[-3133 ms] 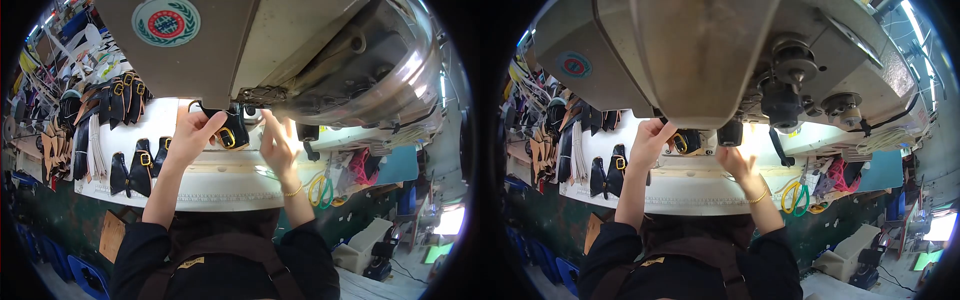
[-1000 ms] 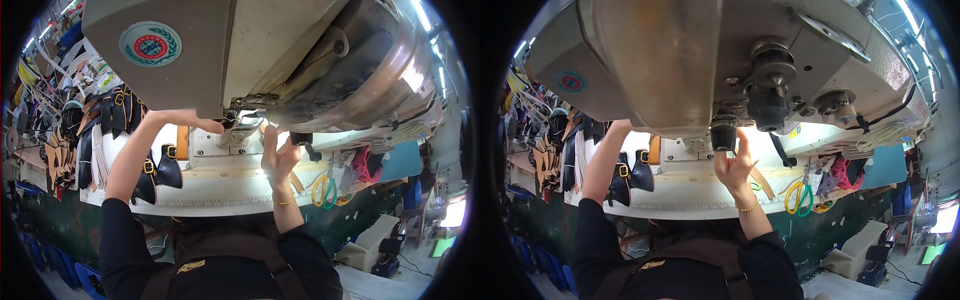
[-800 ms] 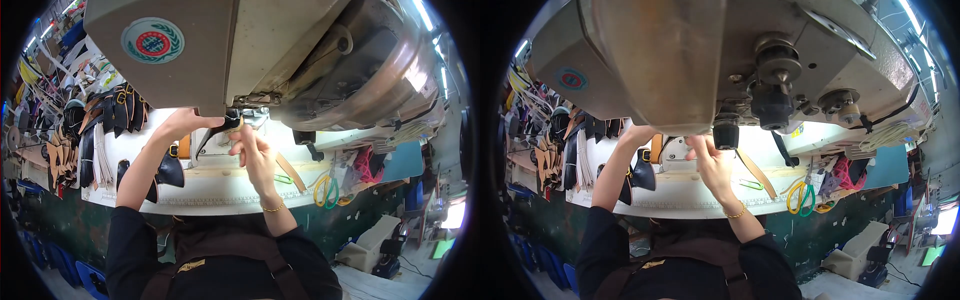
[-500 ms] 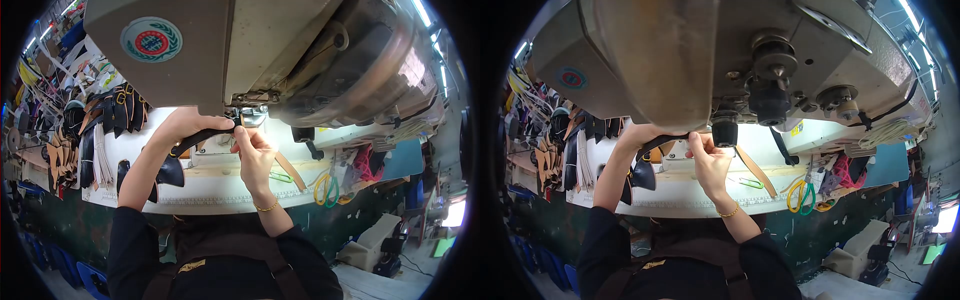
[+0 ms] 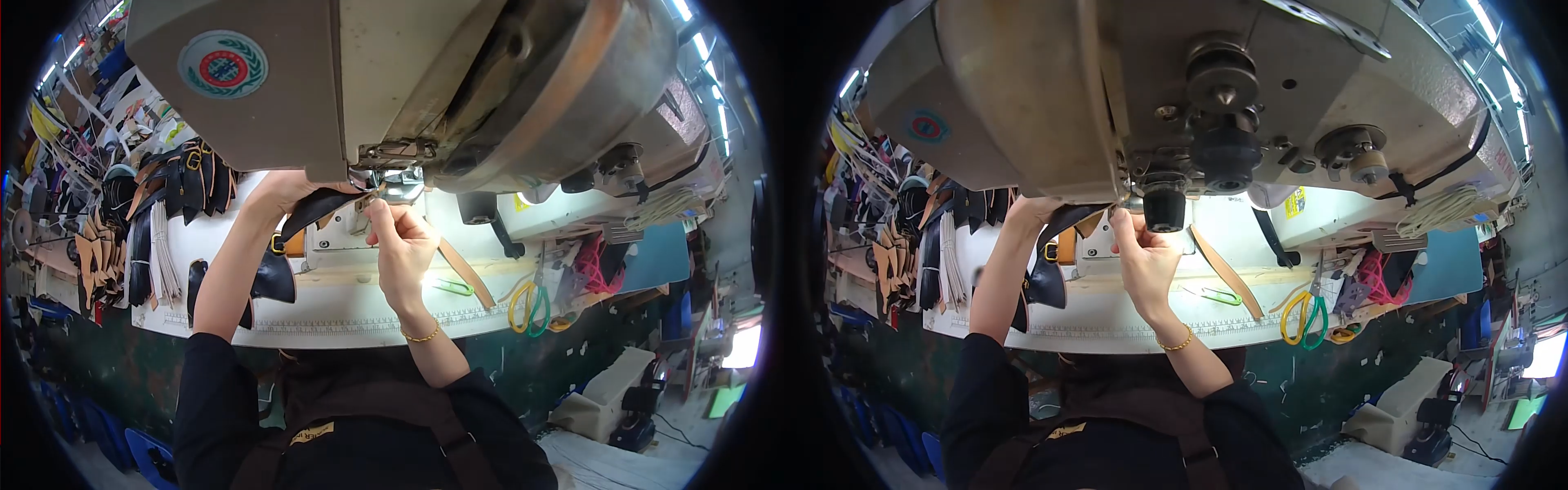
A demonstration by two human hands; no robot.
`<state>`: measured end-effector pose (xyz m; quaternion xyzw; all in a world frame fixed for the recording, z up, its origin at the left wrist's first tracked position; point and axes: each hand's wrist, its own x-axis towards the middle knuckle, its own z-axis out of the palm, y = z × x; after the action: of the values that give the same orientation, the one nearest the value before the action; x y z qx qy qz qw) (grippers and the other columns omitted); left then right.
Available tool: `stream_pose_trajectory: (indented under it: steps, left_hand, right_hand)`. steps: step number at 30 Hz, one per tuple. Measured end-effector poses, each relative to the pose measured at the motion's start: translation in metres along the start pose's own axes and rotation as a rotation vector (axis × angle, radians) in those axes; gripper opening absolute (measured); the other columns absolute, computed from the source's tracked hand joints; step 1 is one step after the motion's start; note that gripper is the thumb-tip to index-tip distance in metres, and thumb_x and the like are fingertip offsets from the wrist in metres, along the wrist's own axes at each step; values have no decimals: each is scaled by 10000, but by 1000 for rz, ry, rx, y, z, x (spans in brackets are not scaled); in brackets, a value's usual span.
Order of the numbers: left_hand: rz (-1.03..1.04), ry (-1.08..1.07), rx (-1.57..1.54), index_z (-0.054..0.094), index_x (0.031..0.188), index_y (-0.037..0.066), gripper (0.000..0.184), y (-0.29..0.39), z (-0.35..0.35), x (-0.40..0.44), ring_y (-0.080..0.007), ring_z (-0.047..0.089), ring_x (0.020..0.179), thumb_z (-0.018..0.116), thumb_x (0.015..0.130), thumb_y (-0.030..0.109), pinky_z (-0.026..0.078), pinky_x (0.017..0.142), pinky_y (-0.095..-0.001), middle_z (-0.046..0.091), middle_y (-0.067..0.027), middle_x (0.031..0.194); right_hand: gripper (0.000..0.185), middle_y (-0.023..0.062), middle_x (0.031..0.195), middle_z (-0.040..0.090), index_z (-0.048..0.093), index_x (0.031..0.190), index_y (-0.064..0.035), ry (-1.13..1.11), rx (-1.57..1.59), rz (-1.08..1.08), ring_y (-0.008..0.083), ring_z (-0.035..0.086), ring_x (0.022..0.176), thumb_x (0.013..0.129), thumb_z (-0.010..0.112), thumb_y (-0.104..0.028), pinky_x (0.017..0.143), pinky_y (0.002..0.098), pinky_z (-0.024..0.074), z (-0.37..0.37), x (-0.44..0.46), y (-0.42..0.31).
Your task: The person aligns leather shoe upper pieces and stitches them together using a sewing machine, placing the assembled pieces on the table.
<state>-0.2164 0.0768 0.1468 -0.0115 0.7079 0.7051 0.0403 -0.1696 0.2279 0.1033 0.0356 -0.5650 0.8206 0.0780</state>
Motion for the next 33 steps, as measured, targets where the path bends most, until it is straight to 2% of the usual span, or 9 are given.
stream_pose_trajectory:
  steps: [7,11,17,21,27,31,33]
  left_hand:
    - [-26,48,107,652,785,22,221,13,14,-15,-126,569,633,748,590,65,461,609,-209,644,-88,694]
    - [20,25,-65,658,763,22,173,-10,10,-11,-121,565,646,751,653,117,447,631,-207,638,-73,702]
    - [60,8,-57,660,752,13,161,-11,9,-26,-111,542,624,730,720,154,423,602,-205,629,-53,708]
    - [-79,-2,-103,648,847,-22,119,-13,9,-33,-101,553,653,659,763,61,421,633,-168,633,-54,754]
    - [13,21,-165,647,862,-27,131,-22,21,-40,-77,516,629,594,812,83,384,611,-157,615,-28,722]
    - [51,158,-259,649,819,-26,130,-25,33,-42,-68,490,618,559,821,68,358,581,-150,593,-7,690]
    - [43,148,-275,650,833,-22,129,-29,32,-41,-71,494,647,570,822,79,361,613,-162,596,-13,717]
  right_hand:
    - [188,-2,530,527,615,675,-1,-11,13,27,49,463,454,821,627,-119,427,147,349,-1,-3,6]
    - [194,0,533,523,616,672,3,-74,-233,-143,53,448,450,824,622,-118,429,148,340,4,-6,8]
    - [190,12,551,539,619,691,12,-113,-343,-228,49,430,446,824,624,-123,426,143,338,-1,-16,4]
    - [171,11,567,547,618,720,18,-116,-125,65,39,431,466,827,622,-116,433,140,346,-6,-20,-7]
    - [161,8,582,552,613,747,26,-117,-53,136,32,444,475,828,624,-113,428,140,350,-19,-11,-17]
    - [164,-6,587,536,607,750,23,-107,-21,118,25,437,484,834,622,-116,417,143,348,-24,0,-16]
    - [157,-4,590,538,608,758,29,-112,-15,105,26,437,486,833,620,-109,426,139,349,-26,2,-13]
